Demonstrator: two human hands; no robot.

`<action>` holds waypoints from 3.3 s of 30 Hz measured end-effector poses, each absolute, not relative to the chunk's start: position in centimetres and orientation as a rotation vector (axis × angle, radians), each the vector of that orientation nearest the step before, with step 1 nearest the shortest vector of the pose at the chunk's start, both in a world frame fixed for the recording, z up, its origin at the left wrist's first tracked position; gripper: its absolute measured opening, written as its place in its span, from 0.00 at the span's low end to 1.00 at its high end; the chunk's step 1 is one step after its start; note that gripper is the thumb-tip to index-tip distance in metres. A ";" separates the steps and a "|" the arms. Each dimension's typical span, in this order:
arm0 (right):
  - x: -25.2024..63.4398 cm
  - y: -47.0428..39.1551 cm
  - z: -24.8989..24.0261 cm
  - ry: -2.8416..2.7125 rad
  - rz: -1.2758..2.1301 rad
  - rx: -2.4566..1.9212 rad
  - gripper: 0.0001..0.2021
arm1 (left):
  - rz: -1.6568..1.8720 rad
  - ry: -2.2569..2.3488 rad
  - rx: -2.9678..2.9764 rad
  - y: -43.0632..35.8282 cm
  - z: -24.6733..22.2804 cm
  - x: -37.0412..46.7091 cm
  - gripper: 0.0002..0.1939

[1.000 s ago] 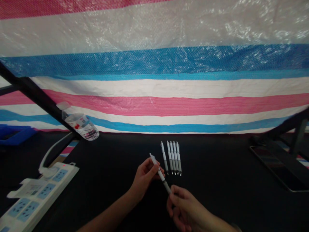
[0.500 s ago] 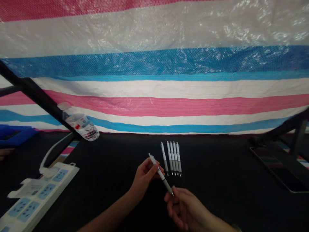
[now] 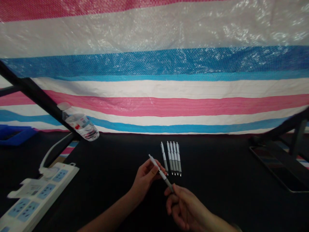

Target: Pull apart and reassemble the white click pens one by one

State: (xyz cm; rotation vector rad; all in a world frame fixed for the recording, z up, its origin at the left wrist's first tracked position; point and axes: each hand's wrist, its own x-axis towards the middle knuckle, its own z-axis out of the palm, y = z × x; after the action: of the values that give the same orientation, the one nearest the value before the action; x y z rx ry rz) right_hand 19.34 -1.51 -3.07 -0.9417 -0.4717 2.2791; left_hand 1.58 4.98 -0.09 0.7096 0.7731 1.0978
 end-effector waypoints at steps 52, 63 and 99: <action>20.8 -0.4 -1.1 -1.311 1.740 -1.220 0.26 | 1.059 1.012 0.956 5.3 0.4 1.0 0.31; 20.7 -0.5 -1.6 -1.314 1.752 -1.226 0.25 | 1.087 1.017 0.955 5.7 0.5 0.9 0.29; 20.5 3.9 -0.6 -2.634 -0.381 -0.884 0.06 | 0.845 1.184 1.582 8.6 0.2 -0.2 0.17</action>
State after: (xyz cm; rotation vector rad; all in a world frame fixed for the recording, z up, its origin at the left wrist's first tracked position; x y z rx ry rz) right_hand 20.47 3.91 -0.64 -0.8838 -2.6337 -0.3809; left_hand -0.24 8.59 0.22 1.5816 1.1841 0.8450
